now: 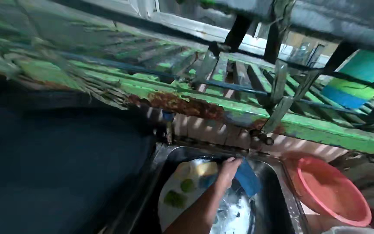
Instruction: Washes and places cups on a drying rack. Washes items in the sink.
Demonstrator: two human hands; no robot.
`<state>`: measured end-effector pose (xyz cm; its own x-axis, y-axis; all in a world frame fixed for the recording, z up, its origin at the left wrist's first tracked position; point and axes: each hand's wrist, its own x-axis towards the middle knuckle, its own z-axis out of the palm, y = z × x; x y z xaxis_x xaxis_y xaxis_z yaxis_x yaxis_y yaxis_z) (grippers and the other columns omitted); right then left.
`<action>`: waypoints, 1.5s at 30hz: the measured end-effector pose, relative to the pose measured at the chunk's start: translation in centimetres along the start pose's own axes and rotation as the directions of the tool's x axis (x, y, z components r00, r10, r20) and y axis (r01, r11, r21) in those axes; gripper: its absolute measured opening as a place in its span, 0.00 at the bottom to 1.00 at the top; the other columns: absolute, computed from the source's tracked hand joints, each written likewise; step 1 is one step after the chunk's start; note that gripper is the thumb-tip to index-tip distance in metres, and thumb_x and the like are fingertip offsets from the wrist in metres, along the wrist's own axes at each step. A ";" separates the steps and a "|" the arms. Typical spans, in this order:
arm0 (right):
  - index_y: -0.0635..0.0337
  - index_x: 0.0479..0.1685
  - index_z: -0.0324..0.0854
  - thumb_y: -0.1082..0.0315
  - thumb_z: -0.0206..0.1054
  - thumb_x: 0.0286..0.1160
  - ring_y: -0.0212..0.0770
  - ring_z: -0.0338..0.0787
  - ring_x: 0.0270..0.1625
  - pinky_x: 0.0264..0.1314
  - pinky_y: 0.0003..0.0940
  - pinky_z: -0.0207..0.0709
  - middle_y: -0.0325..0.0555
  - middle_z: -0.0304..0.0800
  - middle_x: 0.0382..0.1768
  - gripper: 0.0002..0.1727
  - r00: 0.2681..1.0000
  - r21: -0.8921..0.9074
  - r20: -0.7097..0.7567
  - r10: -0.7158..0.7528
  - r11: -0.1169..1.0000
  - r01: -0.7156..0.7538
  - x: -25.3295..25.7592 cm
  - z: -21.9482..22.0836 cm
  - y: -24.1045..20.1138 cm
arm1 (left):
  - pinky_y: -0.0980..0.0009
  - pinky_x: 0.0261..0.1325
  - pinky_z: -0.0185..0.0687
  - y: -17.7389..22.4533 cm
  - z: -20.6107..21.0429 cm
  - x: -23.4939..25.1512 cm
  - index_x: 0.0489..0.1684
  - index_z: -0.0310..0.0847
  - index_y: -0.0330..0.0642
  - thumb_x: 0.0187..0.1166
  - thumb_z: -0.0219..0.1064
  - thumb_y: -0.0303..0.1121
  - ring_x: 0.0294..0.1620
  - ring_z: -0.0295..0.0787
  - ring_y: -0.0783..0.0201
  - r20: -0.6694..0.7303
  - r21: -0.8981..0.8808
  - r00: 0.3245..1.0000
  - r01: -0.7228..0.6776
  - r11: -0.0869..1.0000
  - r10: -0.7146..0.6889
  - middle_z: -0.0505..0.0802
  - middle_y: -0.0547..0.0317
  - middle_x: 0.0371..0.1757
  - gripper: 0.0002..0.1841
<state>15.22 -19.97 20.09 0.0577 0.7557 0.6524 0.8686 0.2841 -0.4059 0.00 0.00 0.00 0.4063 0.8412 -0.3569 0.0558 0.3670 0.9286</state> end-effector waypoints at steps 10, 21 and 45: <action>0.55 0.92 0.45 0.74 0.75 0.68 0.49 0.93 0.50 0.46 0.45 0.91 0.61 0.84 0.60 0.51 0.420 0.312 0.590 0.690 0.284 -0.906 -5.1 22.5 7.1 | 0.49 0.73 0.78 1.4 0.9 -1.2 0.66 0.82 0.33 0.87 0.65 0.47 0.69 0.83 0.48 0.023 0.271 0.991 -0.134 0.953 0.133 0.85 0.42 0.71 0.24; 0.57 0.92 0.46 0.73 0.84 0.50 0.47 0.87 0.65 0.67 0.48 0.83 0.59 0.81 0.70 0.62 0.533 0.248 0.530 0.660 0.480 -0.841 -5.4 25.9 9.2 | 0.49 0.76 0.73 1.2 -0.6 -0.2 0.46 0.87 0.32 0.83 0.69 0.41 0.73 0.79 0.47 0.054 0.402 0.967 -0.251 0.881 0.251 0.85 0.41 0.68 0.16; 0.25 0.78 0.79 0.42 0.77 0.68 0.58 0.92 0.52 0.51 0.66 0.84 0.51 0.94 0.51 0.33 0.771 -0.295 0.615 0.166 0.955 0.030 2.9 16.0 1.9 | 0.41 0.65 0.81 2.4 -9.5 -3.1 0.53 0.88 0.33 0.85 0.64 0.37 0.60 0.90 0.41 0.144 0.877 0.981 -0.189 0.443 0.133 0.92 0.37 0.54 0.15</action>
<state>9.13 -7.77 10.97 -0.1141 0.9926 0.0420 0.9764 0.1199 -0.1799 -9.75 2.02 2.36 0.5371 0.8165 -0.2116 0.7476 -0.3445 0.5678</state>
